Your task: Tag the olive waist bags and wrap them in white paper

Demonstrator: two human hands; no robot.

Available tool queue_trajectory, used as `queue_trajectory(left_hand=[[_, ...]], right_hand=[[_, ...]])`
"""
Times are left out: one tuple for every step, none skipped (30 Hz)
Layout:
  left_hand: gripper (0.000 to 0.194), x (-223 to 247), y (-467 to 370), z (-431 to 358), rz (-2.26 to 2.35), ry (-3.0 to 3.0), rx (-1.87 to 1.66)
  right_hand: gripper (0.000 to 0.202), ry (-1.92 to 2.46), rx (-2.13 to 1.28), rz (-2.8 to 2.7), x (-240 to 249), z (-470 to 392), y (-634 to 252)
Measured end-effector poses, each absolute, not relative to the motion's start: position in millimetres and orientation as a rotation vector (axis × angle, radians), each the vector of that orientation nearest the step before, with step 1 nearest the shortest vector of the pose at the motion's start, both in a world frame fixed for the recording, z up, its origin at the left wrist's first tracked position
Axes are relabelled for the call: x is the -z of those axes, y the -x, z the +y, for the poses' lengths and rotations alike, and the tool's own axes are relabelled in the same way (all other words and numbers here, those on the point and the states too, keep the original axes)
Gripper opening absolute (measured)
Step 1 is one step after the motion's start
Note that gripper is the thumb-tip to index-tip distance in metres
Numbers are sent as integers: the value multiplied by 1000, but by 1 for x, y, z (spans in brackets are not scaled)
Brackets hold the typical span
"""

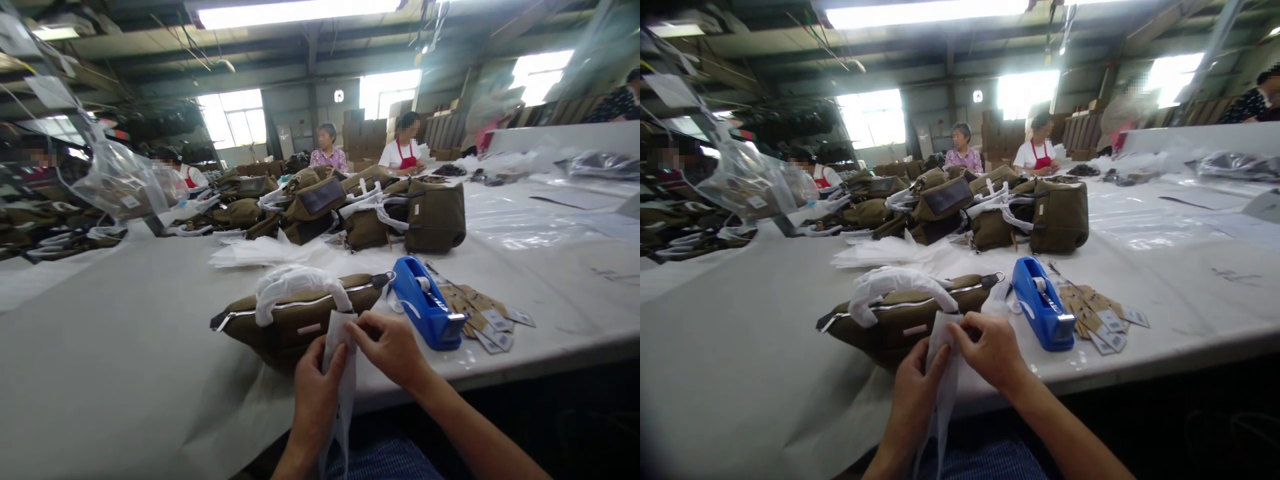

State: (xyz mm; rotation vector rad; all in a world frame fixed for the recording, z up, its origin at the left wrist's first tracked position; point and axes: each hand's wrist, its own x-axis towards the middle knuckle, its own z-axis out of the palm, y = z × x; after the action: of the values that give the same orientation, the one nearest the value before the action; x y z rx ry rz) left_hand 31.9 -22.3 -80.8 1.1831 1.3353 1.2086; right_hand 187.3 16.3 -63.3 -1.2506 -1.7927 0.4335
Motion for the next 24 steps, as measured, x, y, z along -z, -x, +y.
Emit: queue_trajectory(left_hand=[[41,81,-32,-22,1341,-1191,-1208],[41,81,-32,-21,1343,-1197,-1210],[41,80,-32,-21,1342,-1200,-1210],[42,79,-32,-21,1343,-1200,-1209],[42,78,-32,-21,1343,-1197,-1206],[43,78,-31,-21,1336,-1189,-1203],[44,77,-31,-22,1325,-1173,-1198],[44,76,-30,-22,1308,-1153,-1191],[46,76,-29,-23,1289,-1129,-1183],[47,76,-29,-23,1265,-1099,-1176],[49,77,-28,-24,1235,-1061,-1166],[51,78,-27,-24,1201,-1018,-1155],[53,79,-27,-24,1167,-973,-1150],[54,80,-27,-24,1133,-925,-1150],[55,81,-27,-23,1107,-881,-1152],[55,82,-27,-23,1095,-853,-1156],[55,82,-28,-23,1100,-846,-1162],[54,82,-28,-23,1113,-859,-1167],[53,82,-28,-23,1129,-887,-1163],[52,81,-28,-23,1146,-927,-1153],[51,80,-29,-22,1166,-973,-1147],[50,80,-29,-22,1186,-1016,-1145],[48,79,-30,-22,1204,-1050,-1147],[47,79,-30,-22,1221,-1074,-1151]], right_hand=[[37,1297,-429,-1799,64,19,-187],[38,1344,-420,-1814,64,21,-188],[38,1389,-403,-1830,63,22,-190],[38,1425,-386,-1847,61,23,-192],[38,1450,-379,-1861,59,23,-194],[39,1471,-381,-1864,58,24,-195],[40,1493,-407,-1858,57,25,-197],[42,1516,-481,-1841,58,26,-199],[44,1525,-621,-1805,60,28,-200],[48,1512,-806,-1751,64,29,-201],[52,1476,-1003,-1686,68,31,-202],[57,1424,-1177,-1619,74,33,-202],[62,1367,-1302,-1562,80,33,-203],[66,1326,-1362,-1518,86,33,-203],[68,1310,-1370,-1489,91,32,-204],[68,1311,-1348,-1469,94,30,-204],[67,1306,-1315,-1441,95,27,-205],[64,1286,-1275,-1404,95,22,-205],[60,1253,-1234,-1363,92,18,-205],[56,1209,-1200,-1327,88,13,-204],[51,1156,-1179,-1308,84,9,-202],[46,1097,-1177,-1312,79,6,-200],[43,1041,-1192,-1340,75,3,-198],[42,995,-1219,-1385,72,2,-196]])
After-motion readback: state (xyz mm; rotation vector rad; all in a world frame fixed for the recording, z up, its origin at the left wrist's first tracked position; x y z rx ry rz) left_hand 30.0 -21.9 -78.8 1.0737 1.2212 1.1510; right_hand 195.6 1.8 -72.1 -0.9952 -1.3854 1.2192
